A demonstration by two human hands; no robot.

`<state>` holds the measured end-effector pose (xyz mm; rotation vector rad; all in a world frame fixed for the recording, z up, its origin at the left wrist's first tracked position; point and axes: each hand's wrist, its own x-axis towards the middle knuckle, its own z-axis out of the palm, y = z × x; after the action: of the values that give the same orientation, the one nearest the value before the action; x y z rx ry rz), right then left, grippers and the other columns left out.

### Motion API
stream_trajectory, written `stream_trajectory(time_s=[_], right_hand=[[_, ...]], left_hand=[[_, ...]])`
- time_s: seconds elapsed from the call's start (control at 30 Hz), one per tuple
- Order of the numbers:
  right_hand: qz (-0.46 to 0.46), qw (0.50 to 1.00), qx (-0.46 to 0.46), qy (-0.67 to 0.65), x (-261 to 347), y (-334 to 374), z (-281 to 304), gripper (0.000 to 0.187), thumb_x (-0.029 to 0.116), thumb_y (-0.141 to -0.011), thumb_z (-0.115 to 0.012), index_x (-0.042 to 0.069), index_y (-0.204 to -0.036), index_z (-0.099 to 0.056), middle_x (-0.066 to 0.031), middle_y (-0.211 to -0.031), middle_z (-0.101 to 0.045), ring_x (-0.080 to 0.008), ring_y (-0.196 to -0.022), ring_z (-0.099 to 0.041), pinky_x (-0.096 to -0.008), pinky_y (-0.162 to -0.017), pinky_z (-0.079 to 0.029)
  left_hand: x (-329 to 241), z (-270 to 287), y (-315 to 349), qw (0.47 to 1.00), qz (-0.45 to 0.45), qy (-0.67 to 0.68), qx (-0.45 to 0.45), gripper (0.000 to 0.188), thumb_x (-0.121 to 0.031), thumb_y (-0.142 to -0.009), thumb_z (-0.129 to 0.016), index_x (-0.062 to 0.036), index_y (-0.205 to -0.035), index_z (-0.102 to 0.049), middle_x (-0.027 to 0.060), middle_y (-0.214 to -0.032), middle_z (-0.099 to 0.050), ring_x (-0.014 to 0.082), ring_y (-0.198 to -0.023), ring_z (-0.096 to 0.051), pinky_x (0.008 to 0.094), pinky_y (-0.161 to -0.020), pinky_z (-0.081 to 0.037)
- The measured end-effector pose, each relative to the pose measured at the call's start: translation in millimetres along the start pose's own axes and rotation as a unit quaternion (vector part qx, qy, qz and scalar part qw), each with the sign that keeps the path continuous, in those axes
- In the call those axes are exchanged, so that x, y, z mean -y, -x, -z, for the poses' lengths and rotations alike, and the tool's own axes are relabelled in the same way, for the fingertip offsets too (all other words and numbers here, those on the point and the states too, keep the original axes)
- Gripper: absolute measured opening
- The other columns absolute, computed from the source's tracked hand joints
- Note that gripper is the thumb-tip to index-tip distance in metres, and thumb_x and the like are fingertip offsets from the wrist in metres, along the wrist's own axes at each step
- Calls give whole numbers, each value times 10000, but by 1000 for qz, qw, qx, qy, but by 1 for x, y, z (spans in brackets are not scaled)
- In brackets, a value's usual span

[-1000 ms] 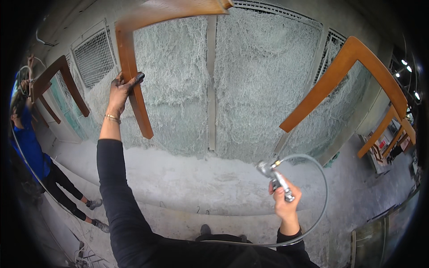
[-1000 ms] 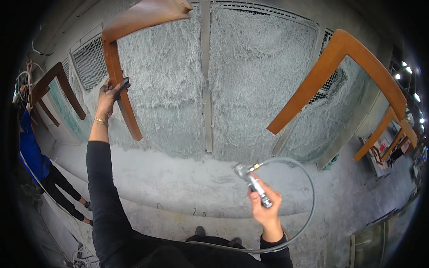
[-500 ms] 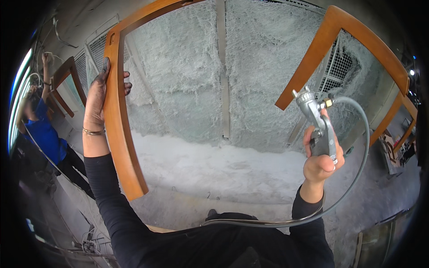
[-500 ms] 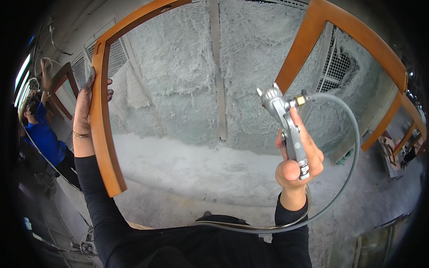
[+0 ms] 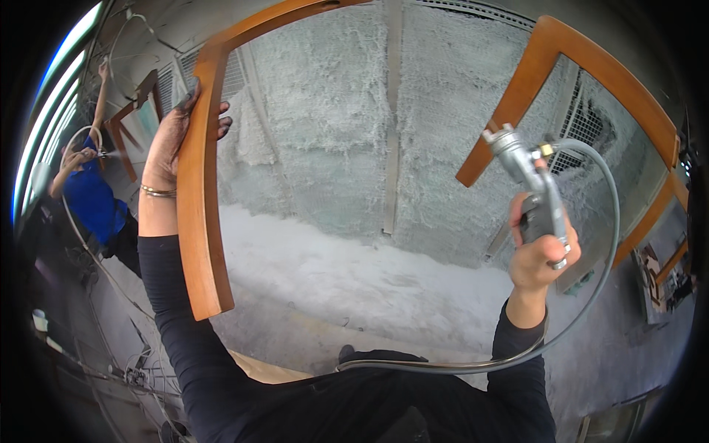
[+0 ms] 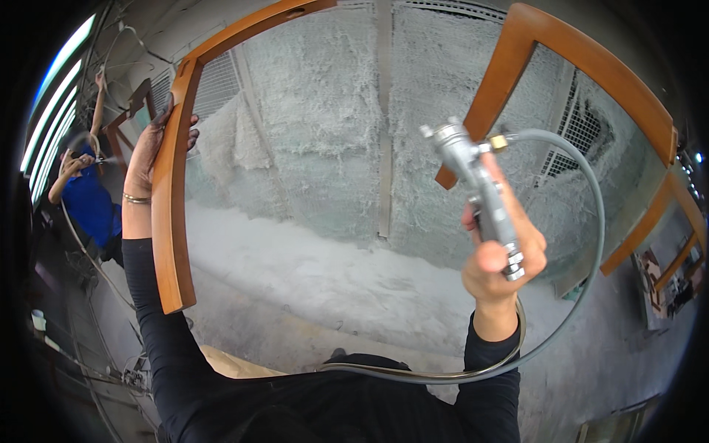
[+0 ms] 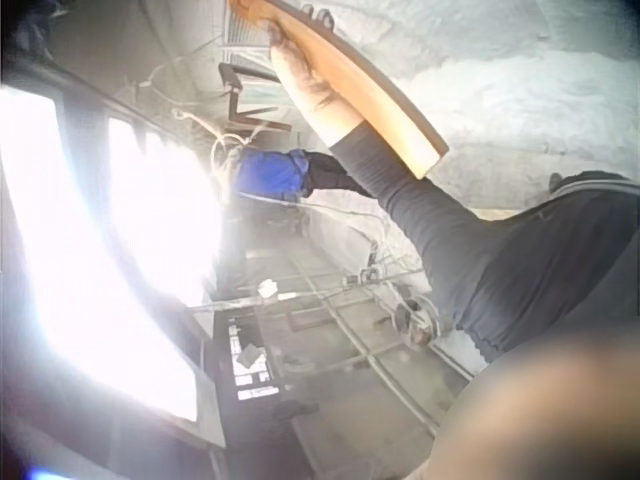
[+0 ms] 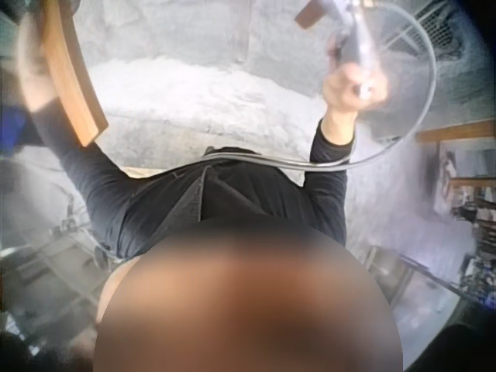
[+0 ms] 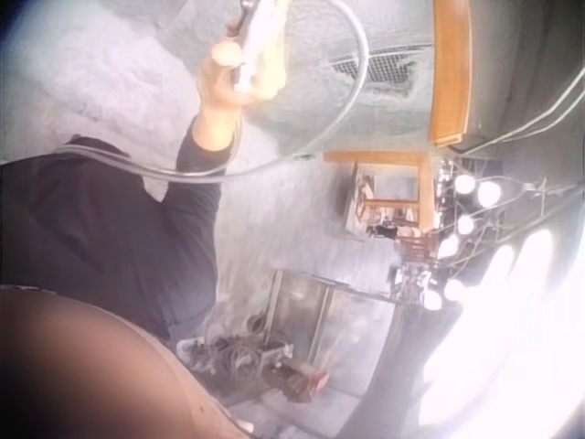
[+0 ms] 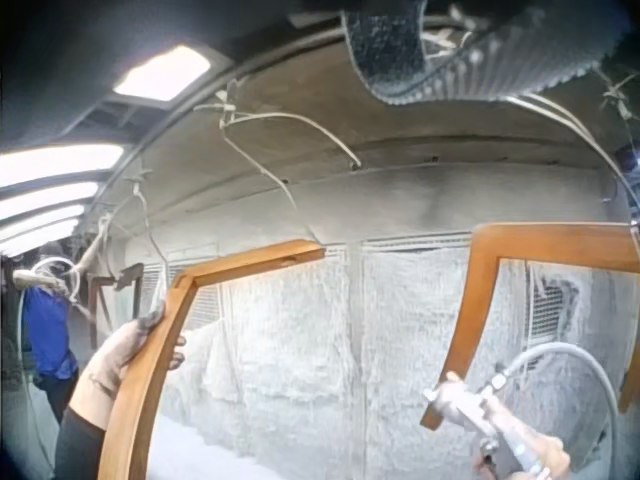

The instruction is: The person uses a spray gun to apply finish to hanging wooden chair frames in a spray booth. They hold each frame with one hand while spraying with the other, rotating the frames to coat all sides. A coworker in the background also sprays other frames.

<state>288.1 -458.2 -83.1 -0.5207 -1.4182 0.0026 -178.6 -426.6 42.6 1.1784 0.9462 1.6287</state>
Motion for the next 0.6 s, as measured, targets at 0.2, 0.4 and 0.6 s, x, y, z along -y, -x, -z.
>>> stream_trajectory(time_s=[0.2, 0.4, 0.6], right_hand=[[134, 983, 111, -55, -2, 2, -46, 950, 761, -927, -389, -101, -1247, -627, -66, -690, -597, -65, -484, -462, -196, -428, -315], [-35, 999, 6, -23, -26, -12, -33, 910, 716, -946, -444, -120, -1267, -607, -53, -715, -623, -69, -530, -512, -203, -442, -346], [-41, 999, -30, -16, -42, -11, -47, 930, 734, -935, -411, -140, -1181, -611, -83, -731, -614, -67, -542, -498, -191, -415, -306]], left_hand=[[2, 7, -1, 999, -42, -33, 2, 564, -395, -1000, -606, 51, -1316, -464, 199, -1035, -642, 267, -822, -702, 318, -682, -653], [2, 11, -11, 998, -40, -39, -28, 563, -408, -985, -629, 55, -1270, -486, 187, -995, -658, 258, -780, -710, 300, -647, -642], [16, 37, -32, 952, -173, -244, -58, 513, -416, -965, -661, -18, -1216, -456, 134, -929, -672, 223, -687, -708, 309, -613, -618]])
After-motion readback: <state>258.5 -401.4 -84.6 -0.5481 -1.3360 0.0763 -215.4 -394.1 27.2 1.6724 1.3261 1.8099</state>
